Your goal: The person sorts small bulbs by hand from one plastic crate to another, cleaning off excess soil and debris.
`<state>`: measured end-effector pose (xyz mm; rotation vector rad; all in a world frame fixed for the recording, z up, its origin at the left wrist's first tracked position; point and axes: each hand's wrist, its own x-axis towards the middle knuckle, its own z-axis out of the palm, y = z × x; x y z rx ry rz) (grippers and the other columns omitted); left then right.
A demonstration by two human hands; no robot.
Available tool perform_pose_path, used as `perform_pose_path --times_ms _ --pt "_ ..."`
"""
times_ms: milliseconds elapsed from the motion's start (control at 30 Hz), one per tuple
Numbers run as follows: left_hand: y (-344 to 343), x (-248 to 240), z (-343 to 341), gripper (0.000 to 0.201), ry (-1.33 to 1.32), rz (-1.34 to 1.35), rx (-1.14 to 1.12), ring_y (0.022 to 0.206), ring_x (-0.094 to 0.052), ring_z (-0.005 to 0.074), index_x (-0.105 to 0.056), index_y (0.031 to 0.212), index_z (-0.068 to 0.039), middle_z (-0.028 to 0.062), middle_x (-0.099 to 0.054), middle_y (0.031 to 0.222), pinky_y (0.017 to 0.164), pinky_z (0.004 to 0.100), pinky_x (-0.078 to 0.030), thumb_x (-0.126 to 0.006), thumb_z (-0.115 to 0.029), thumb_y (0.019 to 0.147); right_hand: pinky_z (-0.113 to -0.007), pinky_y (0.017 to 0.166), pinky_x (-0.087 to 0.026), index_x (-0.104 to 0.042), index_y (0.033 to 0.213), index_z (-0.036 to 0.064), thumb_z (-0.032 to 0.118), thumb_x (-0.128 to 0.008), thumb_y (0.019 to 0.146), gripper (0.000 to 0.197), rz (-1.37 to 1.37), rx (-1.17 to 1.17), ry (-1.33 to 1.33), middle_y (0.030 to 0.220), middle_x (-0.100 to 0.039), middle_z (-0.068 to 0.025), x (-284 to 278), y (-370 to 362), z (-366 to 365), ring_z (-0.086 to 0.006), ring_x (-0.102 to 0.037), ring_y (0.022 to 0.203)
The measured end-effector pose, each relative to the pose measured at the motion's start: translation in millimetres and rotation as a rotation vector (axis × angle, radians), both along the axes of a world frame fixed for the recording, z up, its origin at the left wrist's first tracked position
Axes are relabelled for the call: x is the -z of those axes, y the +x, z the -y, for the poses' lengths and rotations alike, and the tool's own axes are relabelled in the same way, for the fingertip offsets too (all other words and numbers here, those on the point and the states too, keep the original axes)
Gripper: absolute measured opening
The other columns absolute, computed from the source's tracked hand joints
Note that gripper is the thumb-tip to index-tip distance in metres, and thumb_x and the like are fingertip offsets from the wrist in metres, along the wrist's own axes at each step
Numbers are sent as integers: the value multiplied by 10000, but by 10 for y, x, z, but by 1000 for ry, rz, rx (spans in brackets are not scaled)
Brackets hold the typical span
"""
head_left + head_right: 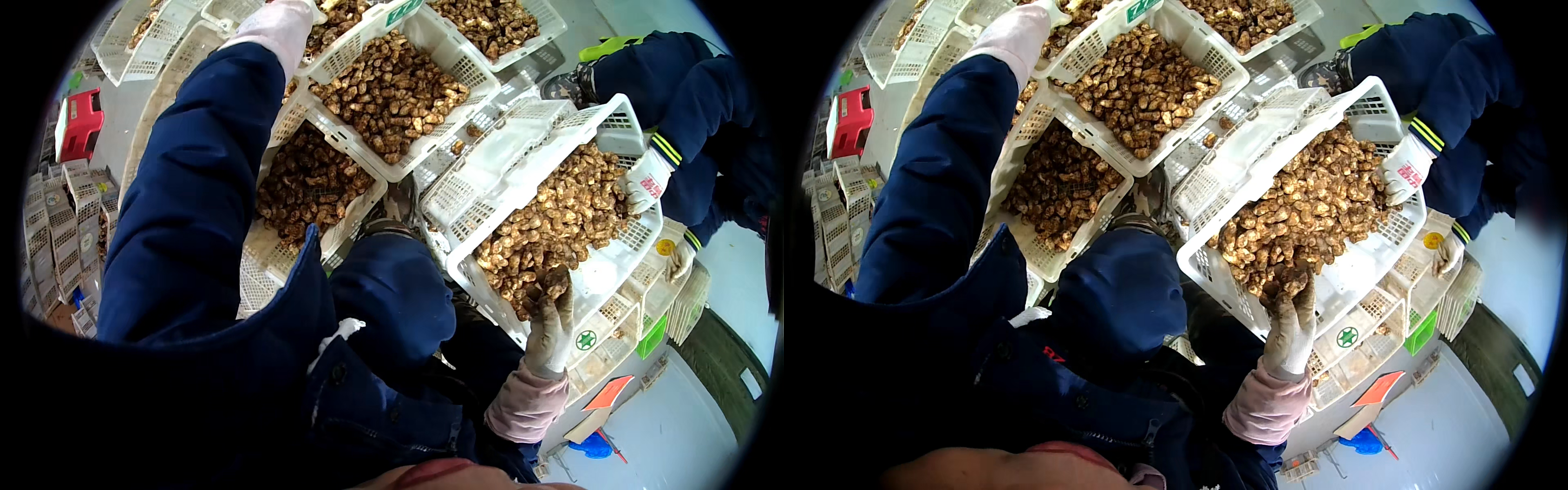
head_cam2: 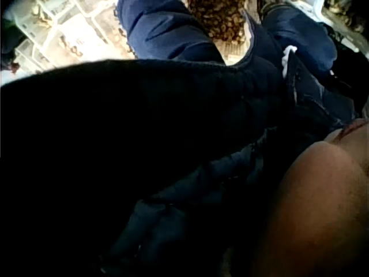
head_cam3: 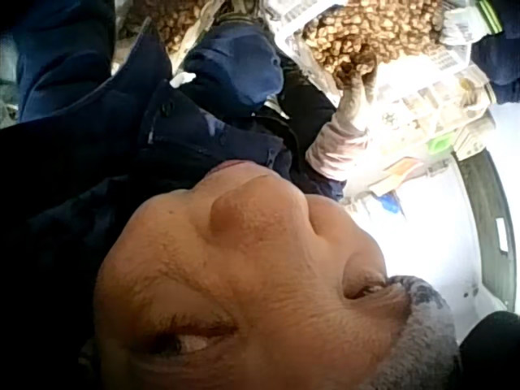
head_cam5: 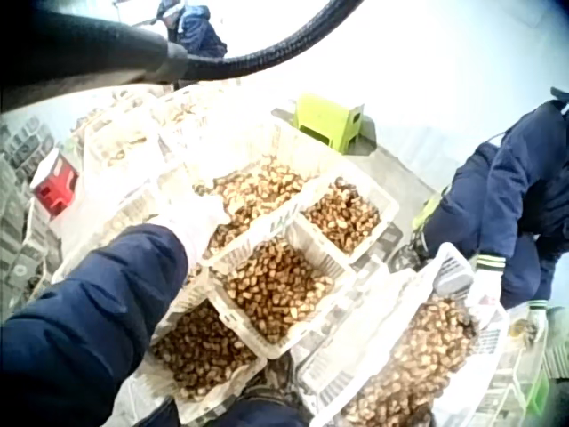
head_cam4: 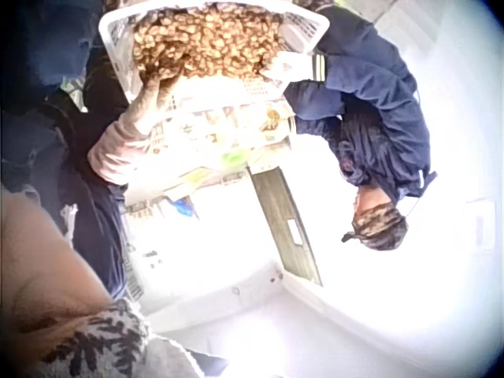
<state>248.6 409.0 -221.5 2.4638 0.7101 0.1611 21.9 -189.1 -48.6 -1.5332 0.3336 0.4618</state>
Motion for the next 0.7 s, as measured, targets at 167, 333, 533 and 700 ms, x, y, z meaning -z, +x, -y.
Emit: perform_pose_path --times_ms 167,333,533,700 --pt "-235 -165 30 369 -449 136 -10 1070 -616 245 -610 1213 -110 87 -632 1168 875 351 -501 -674 -270 887 -340 922 -497 -294 1472 8 92 -469 978 530 15 -13 20 1318 -527 -144 -127 -9 -84 -225 -581 1125" --pt "-964 -680 354 385 -1344 346 183 1087 -603 246 -575 1224 -94 84 -611 1182 840 330 -501 -688 -223 880 -323 902 -505 -303 1474 37 83 -487 975 533 55 -15 129 1272 -563 -139 -269 -51 -270 -207 -598 1068" --pt "-2240 -1469 1014 696 -1603 395 416 1256 -499 328 -329 1450 -7 172 -461 1415 993 393 -457 -672 -226 884 -320 918 -481 -244 1489 20 163 -568 939 654 166 -169 137 1332 -502 -162 -488 -16 -634 -222 -580 1048" --pt "-2870 -1770 1274 601 -1534 375 506 1227 -540 256 -451 1361 -1 137 -523 1356 929 344 -495 -719 -173 852 -370 958 -480 -266 1480 24 111 -537 930 619 174 -127 231 1339 -507 -143 -314 -4 -612 -249 -563 1115"
